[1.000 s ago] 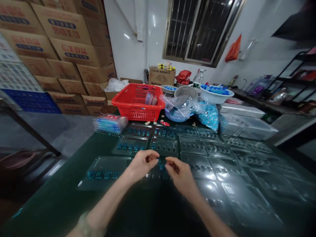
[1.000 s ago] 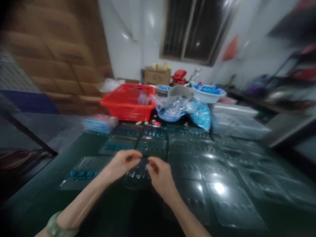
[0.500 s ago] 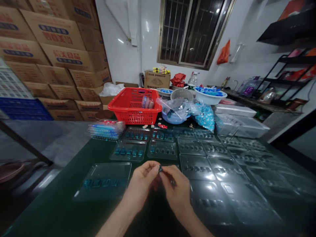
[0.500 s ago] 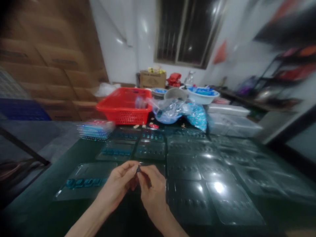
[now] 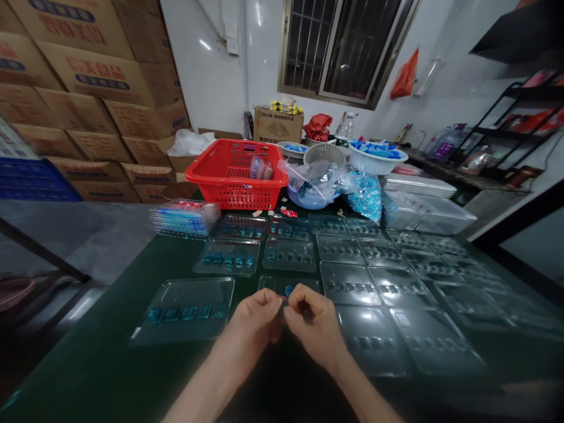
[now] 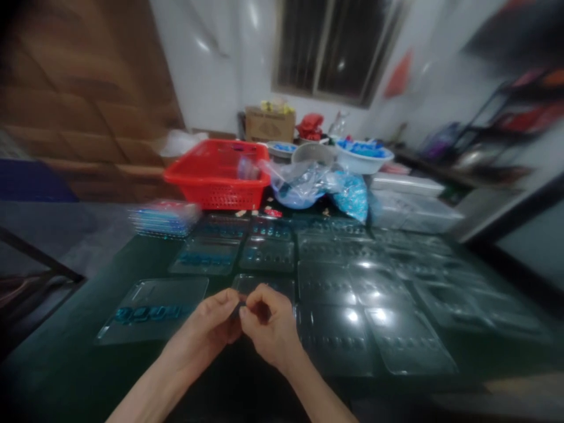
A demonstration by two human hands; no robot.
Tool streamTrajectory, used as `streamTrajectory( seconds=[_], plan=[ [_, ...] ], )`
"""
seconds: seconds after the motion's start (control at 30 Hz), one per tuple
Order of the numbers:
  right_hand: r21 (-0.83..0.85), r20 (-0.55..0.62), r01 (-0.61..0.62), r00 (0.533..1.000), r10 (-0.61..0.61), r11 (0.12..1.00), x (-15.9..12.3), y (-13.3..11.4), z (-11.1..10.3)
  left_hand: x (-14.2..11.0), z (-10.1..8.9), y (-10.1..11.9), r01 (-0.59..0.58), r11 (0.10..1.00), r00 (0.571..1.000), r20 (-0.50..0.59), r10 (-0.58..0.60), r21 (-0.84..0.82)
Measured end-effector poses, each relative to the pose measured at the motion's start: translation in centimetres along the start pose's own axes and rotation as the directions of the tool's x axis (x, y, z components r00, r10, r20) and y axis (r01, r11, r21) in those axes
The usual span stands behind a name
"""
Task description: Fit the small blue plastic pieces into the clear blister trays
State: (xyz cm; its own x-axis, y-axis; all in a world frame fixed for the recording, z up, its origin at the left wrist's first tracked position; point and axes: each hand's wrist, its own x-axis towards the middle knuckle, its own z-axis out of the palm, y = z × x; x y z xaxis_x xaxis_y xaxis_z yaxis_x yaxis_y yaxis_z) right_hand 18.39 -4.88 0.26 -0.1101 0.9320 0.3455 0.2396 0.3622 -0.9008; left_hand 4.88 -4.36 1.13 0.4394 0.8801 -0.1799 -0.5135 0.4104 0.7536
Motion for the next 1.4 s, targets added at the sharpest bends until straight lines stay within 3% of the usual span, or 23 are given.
streamTrajectory(
  seconds=[0.17,0.4,0.5,0.6,0.77,0.87,0.97,1.1,1.27,1.4],
  plan=[
    [0.063,0.104,-0.132,0.987,0.125,0.989,-0.3,0.2,-0.6,-0.1,-0.1,0.6,0.016,0.979,0.997,-0.073,-0.002,0.201],
    [0.012,0.224,-0.084,0.971,0.079,0.996,-0.6,-0.2,-2.1,-0.3,0.0,1.0,0.156,0.88,0.983,0.012,-0.181,0.449],
    [0.046,0.262,-0.119,0.96,0.103,0.992,-0.8,-0.1,-2.5,-0.3,-0.2,0.6,0.214,0.907,0.966,0.061,-0.252,0.363],
    [0.175,0.278,-0.213,0.947,0.159,0.961,-0.9,0.4,-2.5,-0.3,0.0,0.0,0.253,0.953,0.956,0.107,-0.272,0.165],
    [0.342,0.245,-0.344,0.931,0.271,0.875,-1.2,1.1,-1.8,-0.5,0.7,-0.7,0.206,0.978,0.975,-0.071,-0.209,-0.045],
    [0.247,0.121,-0.283,0.958,0.26,0.927,-1.4,1.1,-1.4,-0.2,0.8,-1.0,0.141,0.989,0.972,-0.186,-0.145,-0.031],
    [0.026,0.011,-0.108,0.994,0.108,0.994,-1.4,0.8,-1.2,0.2,0.7,-1.1,0.097,0.995,0.974,-0.207,-0.095,0.001],
    [-0.162,0.065,0.058,0.997,-0.048,0.985,-1.1,0.4,-0.8,0.6,0.7,-1.2,0.061,0.998,0.958,-0.283,-0.049,0.033],
    [-0.224,0.142,0.027,0.99,0.006,0.974,0.3,0.4,-0.8,1.0,0.3,-0.9,0.014,1.0,0.943,-0.332,-0.013,-0.001],
    [-0.304,0.117,0.009,0.993,0.028,0.953,4.4,3.1,-1.7,1.3,-0.5,-0.2,-0.059,0.996,0.938,-0.337,0.078,0.067]
  ],
)
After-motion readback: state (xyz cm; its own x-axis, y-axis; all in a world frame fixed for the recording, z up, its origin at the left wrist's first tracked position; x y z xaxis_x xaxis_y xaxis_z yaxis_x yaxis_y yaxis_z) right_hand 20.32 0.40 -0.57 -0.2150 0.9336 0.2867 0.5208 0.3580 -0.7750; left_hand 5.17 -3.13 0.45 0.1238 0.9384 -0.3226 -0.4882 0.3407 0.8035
